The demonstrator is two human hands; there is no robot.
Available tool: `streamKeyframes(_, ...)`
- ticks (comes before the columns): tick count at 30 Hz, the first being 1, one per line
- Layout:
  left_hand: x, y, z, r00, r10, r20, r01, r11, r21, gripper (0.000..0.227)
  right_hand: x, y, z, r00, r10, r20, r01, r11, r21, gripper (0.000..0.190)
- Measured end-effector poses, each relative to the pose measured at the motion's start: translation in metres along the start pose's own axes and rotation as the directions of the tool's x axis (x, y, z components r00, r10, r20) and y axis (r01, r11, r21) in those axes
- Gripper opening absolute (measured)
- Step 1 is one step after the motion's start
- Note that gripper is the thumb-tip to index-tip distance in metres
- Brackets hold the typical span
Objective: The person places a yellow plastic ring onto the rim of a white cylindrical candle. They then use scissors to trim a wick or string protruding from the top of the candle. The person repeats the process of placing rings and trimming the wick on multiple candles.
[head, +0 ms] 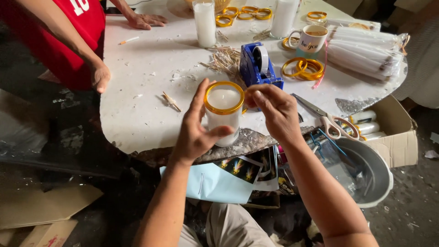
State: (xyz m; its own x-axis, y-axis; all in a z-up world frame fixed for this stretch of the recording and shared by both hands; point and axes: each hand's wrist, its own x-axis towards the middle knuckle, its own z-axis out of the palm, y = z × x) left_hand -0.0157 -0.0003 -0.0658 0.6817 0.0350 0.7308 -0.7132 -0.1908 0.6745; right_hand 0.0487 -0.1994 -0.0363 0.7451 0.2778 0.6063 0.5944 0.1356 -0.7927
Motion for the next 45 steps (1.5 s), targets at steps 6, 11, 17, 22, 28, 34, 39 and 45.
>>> streamKeyframes(6,0.011,-0.011,0.013,0.996,-0.034,-0.082,0.034,0.999,-0.003,0.101,0.024,0.004,0.013,0.996,0.087,0.004,-0.087,0.991,0.103,0.027)
streamKeyframes(11,0.014,-0.017,0.007,0.996,-0.087,-0.024,0.083,0.988,-0.131,0.1,0.035,0.029,0.021,0.994,0.106,0.028,-0.109,0.973,0.205,0.02)
streamKeyframes(17,0.01,-0.011,0.011,0.998,-0.046,-0.034,0.042,0.991,-0.127,0.103,0.027,0.027,0.026,0.987,0.132,-0.089,-0.107,0.965,0.239,0.022)
streamKeyframes(22,-0.016,0.003,0.031,0.936,0.245,-0.254,-0.092,0.865,0.493,0.072,0.019,0.023,0.029,0.981,0.161,-0.107,-0.139,0.972,0.192,0.026)
streamKeyframes(28,-0.013,0.024,0.034,0.972,0.173,-0.158,-0.118,0.943,0.311,0.098,0.014,0.034,0.024,0.98,0.156,-0.124,-0.126,0.967,0.222,0.029)
streamKeyframes(34,-0.016,-0.012,0.034,0.978,0.049,-0.202,0.003,0.968,0.249,0.114,0.006,0.033,0.025,0.957,0.175,-0.233,-0.123,0.967,0.222,0.024)
streamKeyframes(39,0.003,0.004,0.025,0.992,-0.09,-0.089,0.104,0.982,0.157,0.103,0.008,0.054,0.015,0.958,0.21,-0.196,-0.118,0.909,0.399,0.029)
streamKeyframes(45,0.005,-0.003,0.039,0.981,-0.028,-0.193,0.061,0.984,0.168,0.094,0.004,0.042,0.024,0.98,0.081,-0.181,-0.02,0.949,0.316,0.037)
